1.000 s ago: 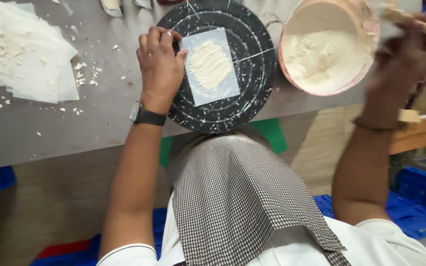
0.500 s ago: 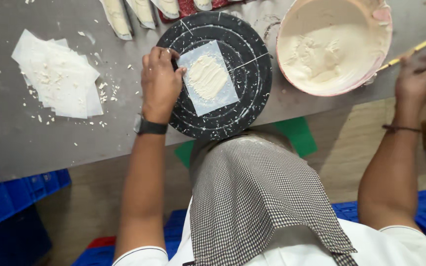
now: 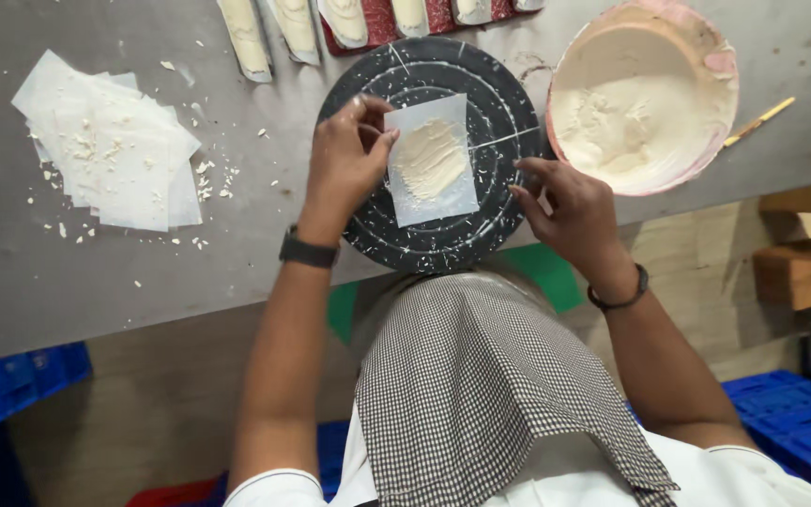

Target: The person repeatedly applies a white paste onto small square sheets using a brush, then folds each sheet and places it on a tray. The process is repeated multiple times with new sheets taken from a stack.

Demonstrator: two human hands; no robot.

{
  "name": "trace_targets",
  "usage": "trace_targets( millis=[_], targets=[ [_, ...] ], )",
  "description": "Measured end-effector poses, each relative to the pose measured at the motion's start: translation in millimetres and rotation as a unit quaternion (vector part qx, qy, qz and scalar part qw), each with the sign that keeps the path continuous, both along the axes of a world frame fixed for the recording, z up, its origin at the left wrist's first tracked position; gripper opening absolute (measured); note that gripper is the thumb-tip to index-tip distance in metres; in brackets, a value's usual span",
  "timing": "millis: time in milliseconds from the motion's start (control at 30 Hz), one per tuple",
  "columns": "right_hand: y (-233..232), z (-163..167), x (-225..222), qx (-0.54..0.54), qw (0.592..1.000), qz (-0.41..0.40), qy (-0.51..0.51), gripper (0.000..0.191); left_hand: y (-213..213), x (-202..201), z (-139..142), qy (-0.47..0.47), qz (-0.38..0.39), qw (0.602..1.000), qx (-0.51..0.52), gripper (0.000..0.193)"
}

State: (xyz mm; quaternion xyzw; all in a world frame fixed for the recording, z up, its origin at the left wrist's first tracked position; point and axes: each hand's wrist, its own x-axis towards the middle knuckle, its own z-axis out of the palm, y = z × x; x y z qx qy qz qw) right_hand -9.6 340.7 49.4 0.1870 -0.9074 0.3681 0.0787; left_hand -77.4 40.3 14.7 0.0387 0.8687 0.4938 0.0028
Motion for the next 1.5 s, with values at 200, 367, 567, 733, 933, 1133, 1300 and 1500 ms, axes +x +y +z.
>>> trace_targets(
  millis=[200, 367, 567, 733, 933, 1133, 1300, 1500],
  targets=[
    [-37, 8, 8, -0.091, 0.994, 0.054, -0.033, 0.07, -2, 18, -25, -0.1, 0.087, 0.962, 0.238, 0.029],
    [-60, 3, 11, -0.015, 0.989, 0.078, 0.122, 0.022, -13, 33, -24, -0.155, 0.035, 0.837, 0.524, 0.037],
    [-100, 30, 11, -0.086, 0.982, 0.124, 0.11, 0.014, 32, 74, -41, 0.097, 0.025, 0.923, 0.372, 0.038],
    [-91, 51, 0, -0.117, 0.975, 0.158, 0.103, 0.024, 47, 95, -82, 0.069, 0.021, 0.961, 0.268, 0.044],
    [-50, 50, -31, -0.136, 0.983, 0.054, -0.108, 0.033, 60, 101, -83, 0.162, 0.03, 0.986, -0.005, 0.057],
    [-49, 41, -17, 0.001, 0.982, 0.161, 0.1, 0.018, 91, 78, -63, -0.106, 0.177, 0.818, 0.537, 0.049],
    [-59, 56, -13, 0.058, 0.983, 0.125, 0.12, 0.04, 94, 69, -54, -0.127, 0.2, 0.84, 0.487, 0.078],
    [-79, 53, -18, 0.074, 0.99, 0.088, 0.087, 0.015, 90, 70, -36, 0.051, 0.165, 0.941, 0.29, 0.082]
  ],
)
